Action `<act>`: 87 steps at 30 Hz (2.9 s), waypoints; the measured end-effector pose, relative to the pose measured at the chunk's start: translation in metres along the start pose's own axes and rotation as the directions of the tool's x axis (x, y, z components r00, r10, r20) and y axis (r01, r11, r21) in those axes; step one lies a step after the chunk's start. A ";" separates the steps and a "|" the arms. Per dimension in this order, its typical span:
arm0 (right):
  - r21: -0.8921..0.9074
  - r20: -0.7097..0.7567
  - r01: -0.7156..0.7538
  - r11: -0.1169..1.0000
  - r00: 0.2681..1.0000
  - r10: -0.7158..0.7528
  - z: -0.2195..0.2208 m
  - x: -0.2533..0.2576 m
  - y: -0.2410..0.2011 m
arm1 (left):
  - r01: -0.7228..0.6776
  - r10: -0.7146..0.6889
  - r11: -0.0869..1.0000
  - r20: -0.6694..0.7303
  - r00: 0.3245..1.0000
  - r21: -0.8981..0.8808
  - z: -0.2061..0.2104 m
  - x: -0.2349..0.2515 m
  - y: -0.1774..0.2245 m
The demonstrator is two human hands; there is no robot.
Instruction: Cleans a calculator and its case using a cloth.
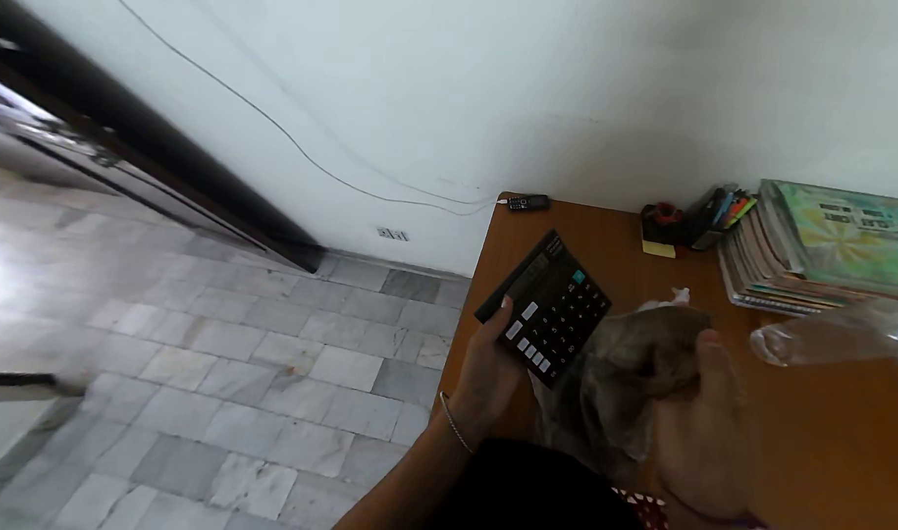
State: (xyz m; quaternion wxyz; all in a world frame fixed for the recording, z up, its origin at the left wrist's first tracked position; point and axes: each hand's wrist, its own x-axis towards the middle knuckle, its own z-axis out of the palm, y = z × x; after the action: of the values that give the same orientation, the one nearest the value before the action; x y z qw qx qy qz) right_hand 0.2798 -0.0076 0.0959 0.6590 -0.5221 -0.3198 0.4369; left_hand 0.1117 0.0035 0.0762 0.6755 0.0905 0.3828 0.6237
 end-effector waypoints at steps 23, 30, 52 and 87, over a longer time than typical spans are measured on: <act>-0.607 0.287 0.411 0.680 0.912 -0.294 0.029 0.023 0.053 | 0.105 -0.107 0.994 0.051 0.993 0.039 -0.007 -0.028 -0.022; -0.541 0.399 0.479 0.692 0.870 -0.290 0.036 -0.017 0.059 | 0.101 -0.101 0.994 -0.001 0.995 0.044 -0.008 -0.021 -0.021; -0.211 0.173 0.163 0.964 0.977 -0.128 0.018 0.013 0.022 | 0.247 -0.237 0.968 0.158 0.959 -0.051 -0.029 -0.009 -0.006; -0.574 0.428 0.471 0.670 0.870 -0.244 0.028 0.005 0.063 | 0.299 -0.306 0.952 0.212 0.928 0.063 -0.032 -0.016 -0.010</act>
State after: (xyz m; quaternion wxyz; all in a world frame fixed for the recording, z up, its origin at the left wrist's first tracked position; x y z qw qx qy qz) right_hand 0.2421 0.0130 0.0420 0.4436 -0.5698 -0.6516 0.2325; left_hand 0.1001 -0.0251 0.0547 0.8001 0.1084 0.3245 0.4928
